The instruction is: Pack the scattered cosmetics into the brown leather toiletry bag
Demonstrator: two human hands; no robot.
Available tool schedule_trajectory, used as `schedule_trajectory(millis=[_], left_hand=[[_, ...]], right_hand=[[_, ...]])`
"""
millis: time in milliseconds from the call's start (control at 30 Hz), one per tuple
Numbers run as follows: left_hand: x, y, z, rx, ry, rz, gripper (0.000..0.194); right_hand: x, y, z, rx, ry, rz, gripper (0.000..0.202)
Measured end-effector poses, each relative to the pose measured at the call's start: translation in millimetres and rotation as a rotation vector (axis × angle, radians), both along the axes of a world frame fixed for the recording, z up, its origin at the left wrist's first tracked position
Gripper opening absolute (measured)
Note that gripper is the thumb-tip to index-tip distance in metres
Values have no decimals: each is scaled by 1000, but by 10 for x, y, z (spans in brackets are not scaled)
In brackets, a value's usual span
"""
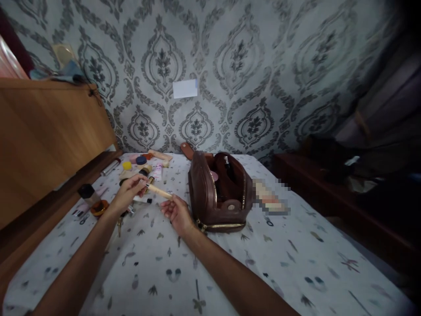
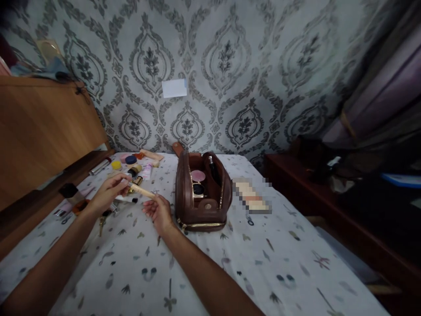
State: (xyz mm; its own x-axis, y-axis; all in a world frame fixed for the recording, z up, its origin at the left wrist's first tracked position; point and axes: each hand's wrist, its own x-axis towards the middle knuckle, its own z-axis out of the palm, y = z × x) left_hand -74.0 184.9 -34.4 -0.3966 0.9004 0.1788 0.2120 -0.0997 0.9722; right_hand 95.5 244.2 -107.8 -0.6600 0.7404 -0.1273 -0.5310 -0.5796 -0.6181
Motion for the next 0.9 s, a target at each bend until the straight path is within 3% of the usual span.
schedule_trajectory(millis=[233, 467, 700, 900], left_hand=[[51, -40, 106, 7, 21, 60, 47], [125, 4, 231, 141, -74, 89, 46], [451, 160, 557, 313, -162, 49, 41], [881, 389, 865, 427, 3, -6, 34]], right_hand=[[25, -14, 29, -7, -2, 12, 34], [23, 0, 16, -32, 9, 47, 43], [26, -8, 46, -62, 6, 55, 45], [39, -23, 65, -75, 0, 49, 46]])
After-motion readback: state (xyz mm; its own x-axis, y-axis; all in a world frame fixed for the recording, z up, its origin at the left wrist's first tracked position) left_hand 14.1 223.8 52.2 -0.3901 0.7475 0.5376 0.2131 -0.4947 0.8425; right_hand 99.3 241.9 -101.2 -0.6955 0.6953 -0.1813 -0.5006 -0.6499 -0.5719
